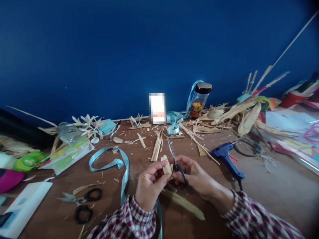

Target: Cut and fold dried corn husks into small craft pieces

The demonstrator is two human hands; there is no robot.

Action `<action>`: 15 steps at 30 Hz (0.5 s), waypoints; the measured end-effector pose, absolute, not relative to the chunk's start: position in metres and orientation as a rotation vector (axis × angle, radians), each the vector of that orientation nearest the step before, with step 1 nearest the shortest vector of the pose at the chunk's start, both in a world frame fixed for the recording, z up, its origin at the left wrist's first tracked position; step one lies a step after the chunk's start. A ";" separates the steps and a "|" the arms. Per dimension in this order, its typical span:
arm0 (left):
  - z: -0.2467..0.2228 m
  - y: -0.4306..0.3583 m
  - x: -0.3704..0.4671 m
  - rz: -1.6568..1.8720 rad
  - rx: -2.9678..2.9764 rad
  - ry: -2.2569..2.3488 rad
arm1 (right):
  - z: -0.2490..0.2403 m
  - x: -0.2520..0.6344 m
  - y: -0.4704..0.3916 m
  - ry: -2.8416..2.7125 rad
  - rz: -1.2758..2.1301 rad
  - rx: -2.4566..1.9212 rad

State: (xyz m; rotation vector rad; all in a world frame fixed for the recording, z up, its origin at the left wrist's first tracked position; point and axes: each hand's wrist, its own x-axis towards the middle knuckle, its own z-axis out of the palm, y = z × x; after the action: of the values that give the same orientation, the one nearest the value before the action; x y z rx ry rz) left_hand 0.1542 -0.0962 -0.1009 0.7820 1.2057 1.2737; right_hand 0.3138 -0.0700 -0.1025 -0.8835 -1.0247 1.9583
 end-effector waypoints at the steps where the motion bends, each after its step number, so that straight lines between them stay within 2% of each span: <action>1: -0.101 -0.097 0.155 1.278 0.791 1.200 | -0.102 0.314 -0.070 -1.037 1.961 -0.875; 15: -0.110 -0.097 0.155 1.230 0.773 1.058 | -0.101 0.314 -0.070 -1.047 1.931 -0.846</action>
State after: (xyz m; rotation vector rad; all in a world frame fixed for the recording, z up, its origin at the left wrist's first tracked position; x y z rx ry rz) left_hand 0.1549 -0.0968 -0.1098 0.7726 1.0576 1.2299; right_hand 0.3137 -0.0702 -0.1011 -0.8463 -1.0471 1.9306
